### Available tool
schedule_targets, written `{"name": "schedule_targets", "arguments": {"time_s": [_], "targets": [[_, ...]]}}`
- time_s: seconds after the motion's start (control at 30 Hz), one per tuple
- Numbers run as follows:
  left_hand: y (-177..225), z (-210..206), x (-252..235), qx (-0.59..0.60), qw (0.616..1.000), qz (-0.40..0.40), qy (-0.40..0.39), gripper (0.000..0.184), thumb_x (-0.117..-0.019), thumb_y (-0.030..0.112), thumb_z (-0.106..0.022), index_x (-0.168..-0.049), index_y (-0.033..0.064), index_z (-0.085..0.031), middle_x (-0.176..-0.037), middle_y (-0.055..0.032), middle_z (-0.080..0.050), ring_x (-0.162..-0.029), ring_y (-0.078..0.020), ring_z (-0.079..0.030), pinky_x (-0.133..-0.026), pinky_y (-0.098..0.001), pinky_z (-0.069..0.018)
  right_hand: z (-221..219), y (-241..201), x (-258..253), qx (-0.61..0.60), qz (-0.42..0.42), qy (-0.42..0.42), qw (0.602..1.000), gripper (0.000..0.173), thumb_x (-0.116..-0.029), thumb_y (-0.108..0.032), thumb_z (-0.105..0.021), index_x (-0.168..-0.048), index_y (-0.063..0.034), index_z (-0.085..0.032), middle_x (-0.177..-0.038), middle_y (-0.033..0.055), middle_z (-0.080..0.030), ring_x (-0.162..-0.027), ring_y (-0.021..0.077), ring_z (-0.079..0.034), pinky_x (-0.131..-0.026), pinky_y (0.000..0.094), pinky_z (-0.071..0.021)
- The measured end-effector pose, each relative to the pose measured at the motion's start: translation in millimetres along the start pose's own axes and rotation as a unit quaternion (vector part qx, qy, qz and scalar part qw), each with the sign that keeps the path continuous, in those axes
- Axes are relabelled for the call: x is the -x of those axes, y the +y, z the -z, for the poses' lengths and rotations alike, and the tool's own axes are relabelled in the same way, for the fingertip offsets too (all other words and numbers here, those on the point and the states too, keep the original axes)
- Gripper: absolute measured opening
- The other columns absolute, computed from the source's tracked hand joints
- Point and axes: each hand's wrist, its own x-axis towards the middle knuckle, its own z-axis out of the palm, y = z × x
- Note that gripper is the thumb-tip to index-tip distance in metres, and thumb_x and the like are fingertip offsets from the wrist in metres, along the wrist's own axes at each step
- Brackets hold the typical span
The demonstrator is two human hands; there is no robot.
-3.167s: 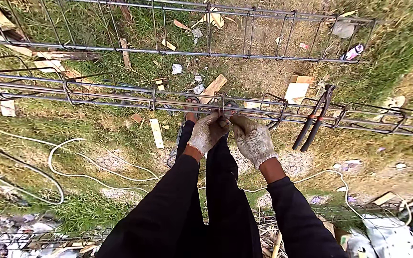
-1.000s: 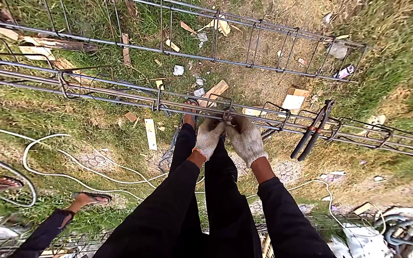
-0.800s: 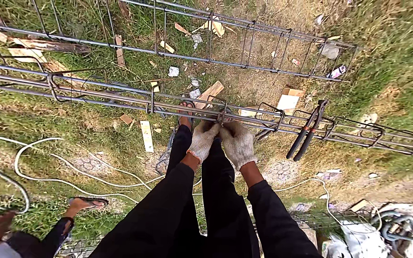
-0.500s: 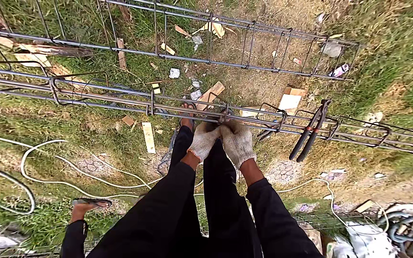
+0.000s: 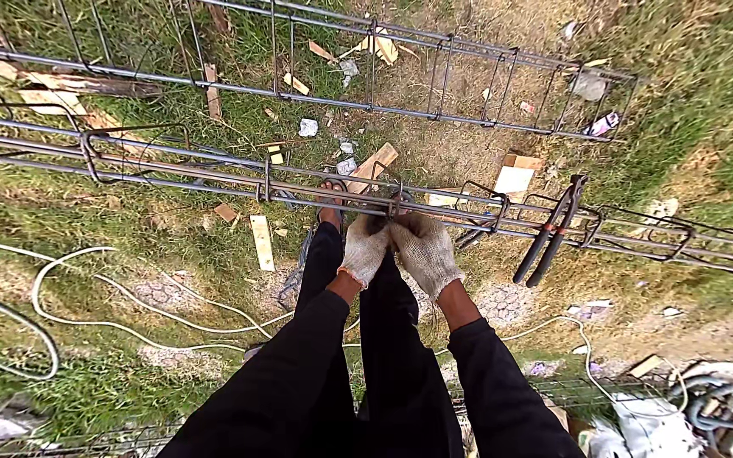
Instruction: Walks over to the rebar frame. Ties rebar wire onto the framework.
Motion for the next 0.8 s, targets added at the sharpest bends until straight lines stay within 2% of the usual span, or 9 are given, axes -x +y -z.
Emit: {"name": "schedule_targets", "arguments": {"time_s": [0.03,0.13,0.23,0.4,0.57,0.7,0.8], "targets": [[0.6,-0.5,0.8,0.012,1.000,0.005,0.001,0.031,-0.0933,0.008,-0.071,-0.123,0.0046,-0.065,-0.108,-0.0060,-0.073,-0.099,-0.0107,-0.070,-0.093,-0.0331,-0.0588,2.4,-1.7,3.1,0.016,0.002,0.010,1.000,0.021,-0.0969,-0.030,-0.065,-0.107,-0.0146,-0.075,-0.089,0.0006,-0.073,-0.080,0.0147,-0.069,-0.075,0.0443,-0.0581],[1.1,-1.0,2.5,0.027,1.000,0.000,-0.001,0.028,-0.0929,0.009,-0.071,-0.119,0.0037,-0.065,-0.104,-0.0055,-0.073,-0.096,-0.0107,-0.071,-0.090,-0.0322,-0.0594,3.6,1.5,5.3,0.038,0.028,0.031,0.998,0.027,-0.0965,-0.030,-0.067,-0.117,-0.0139,-0.071,-0.099,0.0002,-0.074,-0.086,0.0123,-0.071,-0.081,0.0412,-0.0599],[-0.9,0.6,0.6,0.008,1.000,-0.007,-0.003,0.024,-0.0934,0.010,-0.071,-0.117,0.0049,-0.067,-0.100,-0.0046,-0.072,-0.093,-0.0103,-0.070,-0.088,-0.0325,-0.0586,0.7,0.6,4.3,0.052,0.066,0.034,0.996,0.020,-0.0983,-0.021,-0.062,-0.111,-0.0138,-0.076,-0.102,0.0001,-0.075,-0.095,0.0108,-0.071,-0.088,0.0398,-0.0585],[-4.6,5.5,-6.1,-0.023,0.999,-0.030,-0.023,0.017,-0.0955,0.015,-0.069,-0.110,0.0068,-0.070,-0.091,-0.0030,-0.072,-0.084,-0.0109,-0.069,-0.080,-0.0339,-0.0589,3.8,3.9,-1.0,0.133,0.122,0.035,0.983,0.023,-0.1010,-0.021,-0.059,-0.114,-0.0155,-0.077,-0.110,0.0022,-0.075,-0.104,0.0158,-0.071,-0.095,0.0449,-0.0571],[-4.5,8.1,-8.1,0.005,0.999,-0.021,-0.042,0.021,-0.0946,0.020,-0.072,-0.111,0.0073,-0.070,-0.090,-0.0041,-0.072,-0.081,-0.0141,-0.069,-0.077,-0.0358,-0.0596,20.8,2.9,-13.5,0.231,0.142,0.005,0.963,0.023,-0.1026,-0.026,-0.058,-0.115,-0.0212,-0.077,-0.113,0.0023,-0.074,-0.109,0.0198,-0.070,-0.095,0.0499,-0.0560],[-5.3,8.2,-10.2,0.024,0.999,0.000,-0.049,0.022,-0.0938,0.023,-0.073,-0.108,0.0069,-0.071,-0.086,-0.0051,-0.072,-0.075,-0.0156,-0.068,-0.070,-0.0359,-0.0589,27.3,-8.1,-26.7,0.270,0.107,-0.020,0.957,0.023,-0.1022,-0.027,-0.058,-0.114,-0.0226,-0.078,-0.111,0.0030,-0.074,-0.107,0.0224,-0.069,-0.093,0.0524,-0.0551],[1.0,11.7,-10.8,0.044,0.996,0.035,-0.073,0.022,-0.0944,0.022,-0.073,-0.109,0.0069,-0.071,-0.089,-0.0053,-0.072,-0.077,-0.0155,-0.068,-0.070,-0.0343,-0.0585,30.0,-12.0,-30.8,0.289,0.101,-0.034,0.951,0.024,-0.1022,-0.029,-0.058,-0.116,-0.0256,-0.077,-0.113,0.0016,-0.075,-0.107,0.0226,-0.070,-0.091,0.0548,-0.0555]]}}
